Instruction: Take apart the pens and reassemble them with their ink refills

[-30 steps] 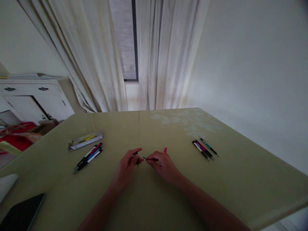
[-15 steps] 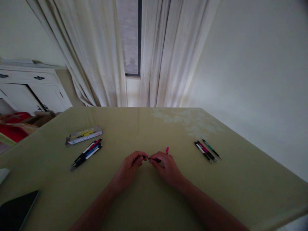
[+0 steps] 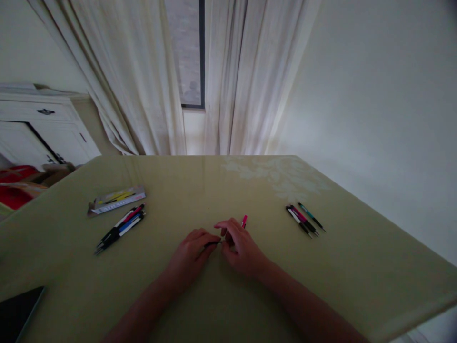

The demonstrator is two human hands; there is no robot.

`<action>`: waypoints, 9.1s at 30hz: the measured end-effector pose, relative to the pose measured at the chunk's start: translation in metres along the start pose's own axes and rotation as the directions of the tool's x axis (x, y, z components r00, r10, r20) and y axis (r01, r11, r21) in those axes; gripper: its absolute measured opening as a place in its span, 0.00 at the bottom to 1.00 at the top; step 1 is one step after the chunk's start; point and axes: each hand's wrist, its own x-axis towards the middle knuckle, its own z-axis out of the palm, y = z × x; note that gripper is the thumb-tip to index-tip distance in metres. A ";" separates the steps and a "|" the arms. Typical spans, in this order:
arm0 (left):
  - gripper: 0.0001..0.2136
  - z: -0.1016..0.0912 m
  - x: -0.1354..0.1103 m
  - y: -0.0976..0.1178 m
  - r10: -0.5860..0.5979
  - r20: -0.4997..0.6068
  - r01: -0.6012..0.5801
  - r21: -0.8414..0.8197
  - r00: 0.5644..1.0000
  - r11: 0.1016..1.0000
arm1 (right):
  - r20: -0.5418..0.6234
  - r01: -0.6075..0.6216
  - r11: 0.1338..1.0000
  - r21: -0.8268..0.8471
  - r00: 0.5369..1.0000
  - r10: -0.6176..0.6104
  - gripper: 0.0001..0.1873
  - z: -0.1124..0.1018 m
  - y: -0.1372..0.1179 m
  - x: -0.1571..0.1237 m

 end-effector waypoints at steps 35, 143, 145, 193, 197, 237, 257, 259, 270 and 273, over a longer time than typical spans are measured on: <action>0.10 0.001 0.000 -0.007 -0.117 -0.193 0.138 0.097 0.974 0.986 | -0.028 -0.158 0.974 0.160 0.986 0.164 0.09 -0.025 0.029 0.013; 0.16 -0.009 0.002 -0.007 -0.306 -0.140 0.237 -0.369 0.942 0.899 | 0.048 -0.225 0.830 0.511 0.971 0.234 0.19 -0.015 0.004 0.014; 0.14 -0.009 0.002 -0.008 -0.286 -0.169 0.217 -0.336 0.943 0.916 | 0.061 -0.236 0.829 0.508 0.969 0.238 0.19 -0.015 0.005 0.013; 0.15 -0.013 0.001 0.000 -0.327 -0.079 0.275 -0.379 0.942 0.884 | 0.219 -0.264 0.916 0.301 0.954 0.203 0.14 -0.033 0.004 0.013; 0.14 -0.013 0.001 -0.002 -0.332 -0.068 0.283 -0.379 0.941 0.881 | 0.184 -0.262 0.911 0.318 0.960 0.212 0.13 -0.032 0.006 0.013; 0.11 -0.010 -0.003 0.007 -0.156 -0.308 0.139 -0.076 0.939 0.987 | 0.011 -0.305 0.815 0.493 0.939 0.345 0.28 -0.030 0.006 0.012; 0.24 -0.110 -0.018 -0.051 -0.451 -0.646 0.786 0.453 0.615 0.421 | -0.811 -0.612 0.788 -0.067 0.494 0.315 0.31 -0.170 0.099 -0.013; 0.22 -0.121 -0.025 -0.060 -0.492 -0.665 0.827 0.445 0.562 0.344 | -0.772 -0.771 0.590 -0.241 0.521 0.365 0.27 -0.179 0.114 -0.024; 0.18 -0.118 -0.030 -0.069 -0.326 -0.508 0.603 0.679 0.797 0.419 | -0.676 -0.794 0.474 -0.379 0.588 0.445 0.09 -0.168 0.133 -0.032; 0.15 -0.116 -0.027 -0.068 -0.322 -0.478 0.577 0.669 0.817 0.468 | -0.676 -0.771 0.520 -0.369 0.606 0.419 0.10 -0.167 0.126 -0.025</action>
